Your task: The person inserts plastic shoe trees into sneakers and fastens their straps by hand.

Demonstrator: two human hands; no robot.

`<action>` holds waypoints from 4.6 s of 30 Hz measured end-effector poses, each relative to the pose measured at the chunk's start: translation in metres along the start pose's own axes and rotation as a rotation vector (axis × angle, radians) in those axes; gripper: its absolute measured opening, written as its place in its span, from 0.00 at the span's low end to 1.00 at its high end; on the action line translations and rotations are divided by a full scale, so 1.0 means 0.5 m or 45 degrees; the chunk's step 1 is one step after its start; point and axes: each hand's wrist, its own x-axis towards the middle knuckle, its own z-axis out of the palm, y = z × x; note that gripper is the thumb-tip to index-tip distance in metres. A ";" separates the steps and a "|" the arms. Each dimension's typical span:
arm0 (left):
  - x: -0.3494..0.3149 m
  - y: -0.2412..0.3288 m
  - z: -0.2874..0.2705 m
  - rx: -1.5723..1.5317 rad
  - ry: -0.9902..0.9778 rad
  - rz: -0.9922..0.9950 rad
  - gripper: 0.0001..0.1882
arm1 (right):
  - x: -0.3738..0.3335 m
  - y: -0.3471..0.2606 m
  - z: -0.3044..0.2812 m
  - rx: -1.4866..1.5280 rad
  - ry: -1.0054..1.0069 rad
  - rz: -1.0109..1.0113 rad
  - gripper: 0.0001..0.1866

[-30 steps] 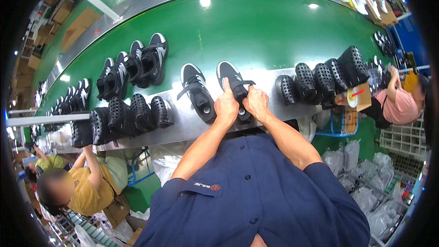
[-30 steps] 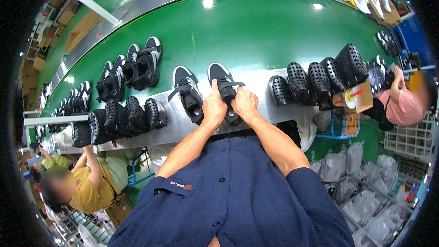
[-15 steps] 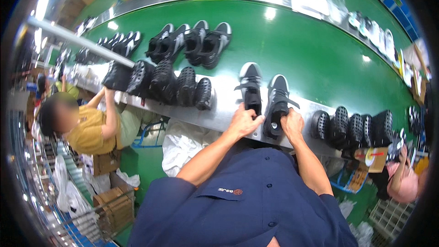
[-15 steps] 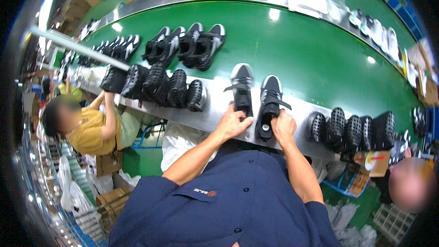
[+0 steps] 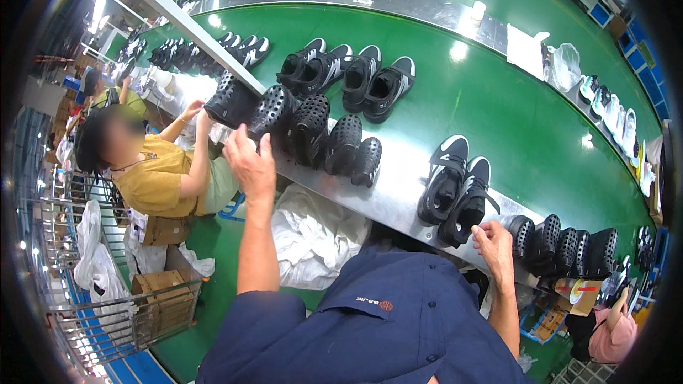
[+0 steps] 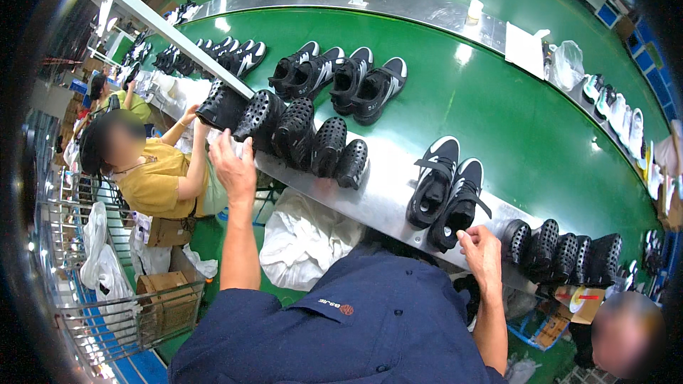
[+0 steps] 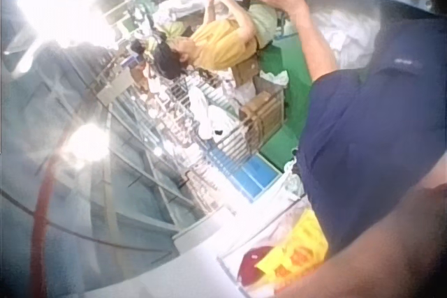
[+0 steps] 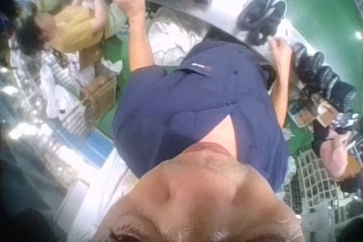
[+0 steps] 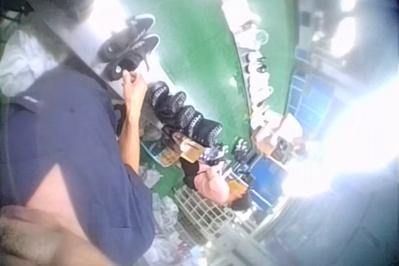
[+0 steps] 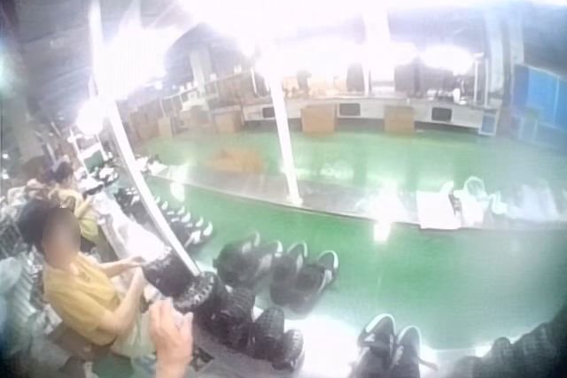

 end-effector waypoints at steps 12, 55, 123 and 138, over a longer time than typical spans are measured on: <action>0.002 0.168 -0.103 -0.549 0.097 0.252 0.15 | 0.003 -0.172 0.115 0.768 -0.261 -0.224 0.30; -0.215 0.466 0.227 -0.991 -1.115 1.164 0.21 | -0.015 -0.132 -0.012 -0.650 -0.379 -0.150 0.26; -0.404 0.241 0.105 -0.889 -1.573 -0.993 0.39 | 0.073 -0.001 0.303 0.608 -0.746 0.170 0.18; -0.221 0.240 -0.114 -0.869 -1.346 0.028 0.37 | 0.002 -0.187 0.064 0.100 -0.942 -0.609 0.11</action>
